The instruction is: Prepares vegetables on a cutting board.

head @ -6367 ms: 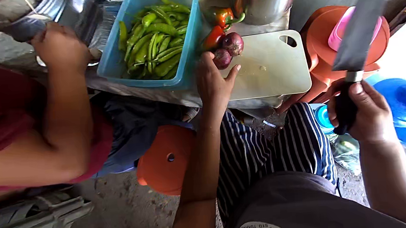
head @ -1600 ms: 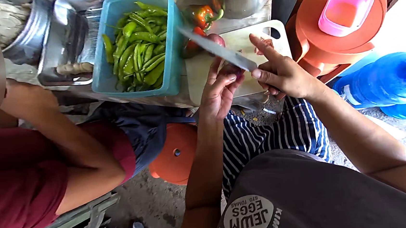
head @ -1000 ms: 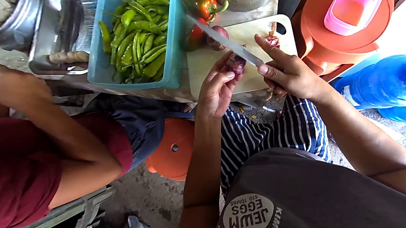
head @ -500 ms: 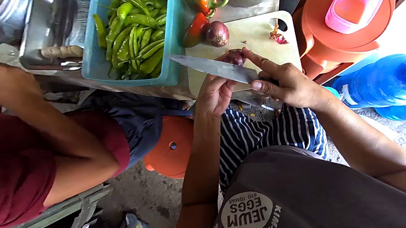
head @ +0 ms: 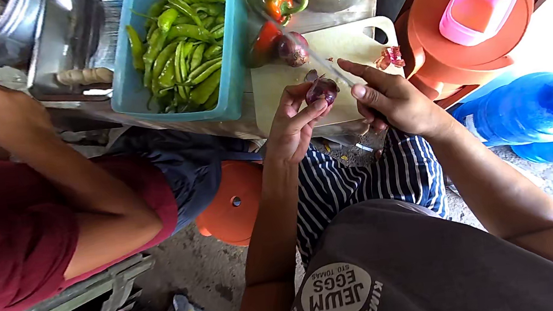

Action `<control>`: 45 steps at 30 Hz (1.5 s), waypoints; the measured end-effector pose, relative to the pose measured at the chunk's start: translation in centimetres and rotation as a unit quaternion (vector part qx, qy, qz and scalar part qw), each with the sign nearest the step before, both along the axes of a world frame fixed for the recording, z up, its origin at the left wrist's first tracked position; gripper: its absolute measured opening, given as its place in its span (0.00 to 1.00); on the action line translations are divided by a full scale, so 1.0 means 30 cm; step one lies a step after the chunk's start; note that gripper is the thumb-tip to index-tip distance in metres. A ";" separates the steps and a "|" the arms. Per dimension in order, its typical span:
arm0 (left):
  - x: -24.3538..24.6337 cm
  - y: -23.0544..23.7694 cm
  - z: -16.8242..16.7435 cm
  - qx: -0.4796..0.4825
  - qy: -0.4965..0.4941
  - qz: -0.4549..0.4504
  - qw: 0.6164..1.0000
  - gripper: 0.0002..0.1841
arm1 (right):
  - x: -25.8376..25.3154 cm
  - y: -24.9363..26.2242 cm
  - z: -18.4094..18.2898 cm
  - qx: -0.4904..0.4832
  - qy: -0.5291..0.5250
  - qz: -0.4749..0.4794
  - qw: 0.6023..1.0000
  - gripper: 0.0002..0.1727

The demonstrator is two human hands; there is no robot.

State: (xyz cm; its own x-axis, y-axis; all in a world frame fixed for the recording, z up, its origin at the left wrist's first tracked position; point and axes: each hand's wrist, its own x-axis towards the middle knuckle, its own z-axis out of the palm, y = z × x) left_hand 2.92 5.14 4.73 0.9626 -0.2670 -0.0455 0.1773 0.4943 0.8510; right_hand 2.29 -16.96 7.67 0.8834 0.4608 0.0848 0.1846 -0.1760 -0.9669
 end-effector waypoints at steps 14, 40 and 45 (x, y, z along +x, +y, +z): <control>0.007 0.015 0.006 0.069 -0.007 0.056 0.996 0.17 | 0.005 -0.136 0.016 -0.206 -0.173 -0.244 0.932 0.44; -0.041 0.012 -0.035 -0.215 0.023 -0.040 0.975 0.17 | -0.163 0.058 0.005 -0.171 -0.165 -0.028 0.971 0.40; -0.055 -0.016 -0.029 -0.193 0.064 -0.038 0.978 0.13 | -0.156 0.058 -0.005 -0.170 -0.167 -0.044 0.970 0.39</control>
